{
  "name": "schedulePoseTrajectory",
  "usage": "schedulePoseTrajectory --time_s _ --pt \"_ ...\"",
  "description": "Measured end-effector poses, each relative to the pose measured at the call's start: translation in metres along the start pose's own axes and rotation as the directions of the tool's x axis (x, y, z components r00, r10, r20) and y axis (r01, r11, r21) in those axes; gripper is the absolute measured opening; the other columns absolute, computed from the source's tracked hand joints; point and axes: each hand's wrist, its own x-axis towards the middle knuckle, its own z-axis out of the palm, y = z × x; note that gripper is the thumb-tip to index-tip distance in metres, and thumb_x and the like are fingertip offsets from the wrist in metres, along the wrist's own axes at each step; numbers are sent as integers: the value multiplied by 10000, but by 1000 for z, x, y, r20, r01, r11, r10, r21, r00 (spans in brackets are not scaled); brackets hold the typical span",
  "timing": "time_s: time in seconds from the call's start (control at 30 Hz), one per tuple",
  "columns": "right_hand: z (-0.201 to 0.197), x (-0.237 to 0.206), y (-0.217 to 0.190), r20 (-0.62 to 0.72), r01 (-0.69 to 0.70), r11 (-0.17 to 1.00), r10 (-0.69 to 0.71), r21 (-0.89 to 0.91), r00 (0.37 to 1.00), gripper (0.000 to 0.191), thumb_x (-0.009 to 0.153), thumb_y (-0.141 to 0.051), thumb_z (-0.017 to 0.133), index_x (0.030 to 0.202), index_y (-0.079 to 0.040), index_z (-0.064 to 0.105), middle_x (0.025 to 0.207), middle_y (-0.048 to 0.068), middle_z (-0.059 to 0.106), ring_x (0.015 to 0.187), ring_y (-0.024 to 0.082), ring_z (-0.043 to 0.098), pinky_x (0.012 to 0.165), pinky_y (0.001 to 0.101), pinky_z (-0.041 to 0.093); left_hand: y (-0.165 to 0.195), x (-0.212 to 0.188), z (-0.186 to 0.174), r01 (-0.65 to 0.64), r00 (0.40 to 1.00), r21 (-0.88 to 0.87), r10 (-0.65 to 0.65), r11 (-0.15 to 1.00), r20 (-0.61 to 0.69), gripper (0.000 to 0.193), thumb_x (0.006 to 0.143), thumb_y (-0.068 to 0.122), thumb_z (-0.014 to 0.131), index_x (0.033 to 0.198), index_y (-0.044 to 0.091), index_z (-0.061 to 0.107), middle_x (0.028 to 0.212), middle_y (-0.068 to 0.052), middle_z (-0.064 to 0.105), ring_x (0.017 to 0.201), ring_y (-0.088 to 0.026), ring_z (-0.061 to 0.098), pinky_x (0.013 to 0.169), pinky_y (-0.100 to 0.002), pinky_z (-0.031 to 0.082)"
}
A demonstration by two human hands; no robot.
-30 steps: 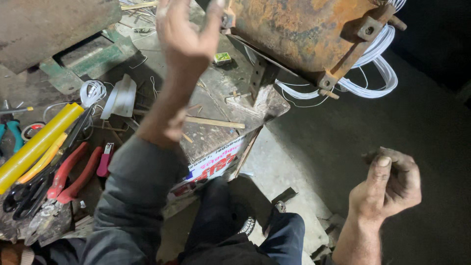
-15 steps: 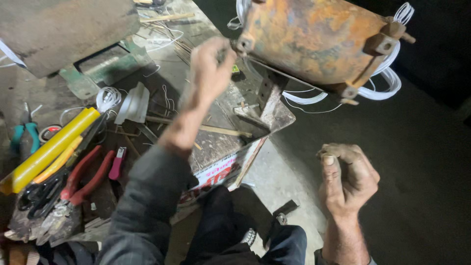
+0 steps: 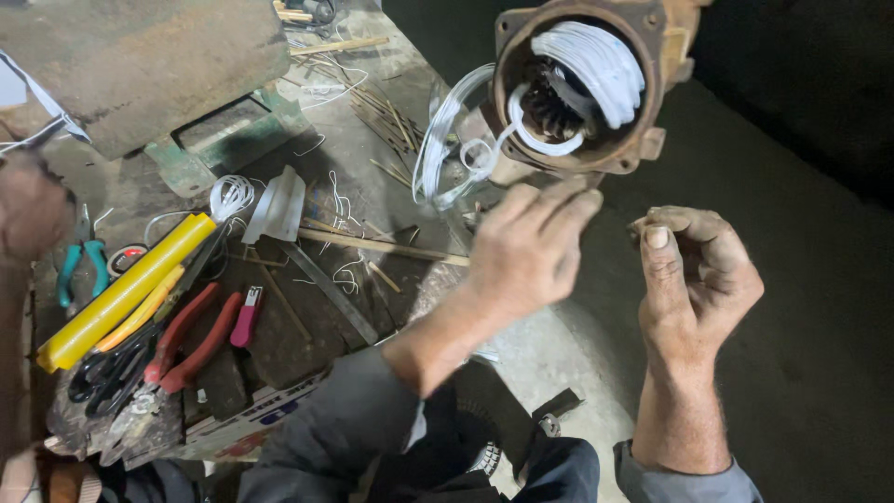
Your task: The person winds white insulated wire into a cylindrical metal housing, using both hands to feed and arrange the wire. They use a wooden stick to push and compact the wire inside the housing.
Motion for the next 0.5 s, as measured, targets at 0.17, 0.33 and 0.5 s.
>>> schedulePoseTrajectory --time_s 0.17,0.33,0.5 --pt "2 10 -8 -14 -18 1000 18 10 1000 113 1150 -66 710 1163 37 664 1073 97 703 944 108 677 845 208 546 23 3 19 -9 982 -23 14 1000 189 361 718 188 759 1051 59 710 1169 -156 663 1118 -329 584 885 -421 550" --pt "8 43 -10 86 -25 987 39 -157 996 172 1089 -43 674 1226 61 670 1120 125 728 977 125 699 888 239 584 30 18 16 39 942 -104 -3 994 335 372 675 194 733 1027 73 743 1093 -156 666 1080 -377 605 869 -451 554" --pt "27 83 3 329 245 877 -107 -412 938 422 965 -107 751 1330 72 636 1193 236 707 1068 345 708 919 400 569 13 38 -31 204 899 -207 -100 957 426 196 855 261 731 892 68 727 959 -140 705 937 -330 698 872 -466 569"
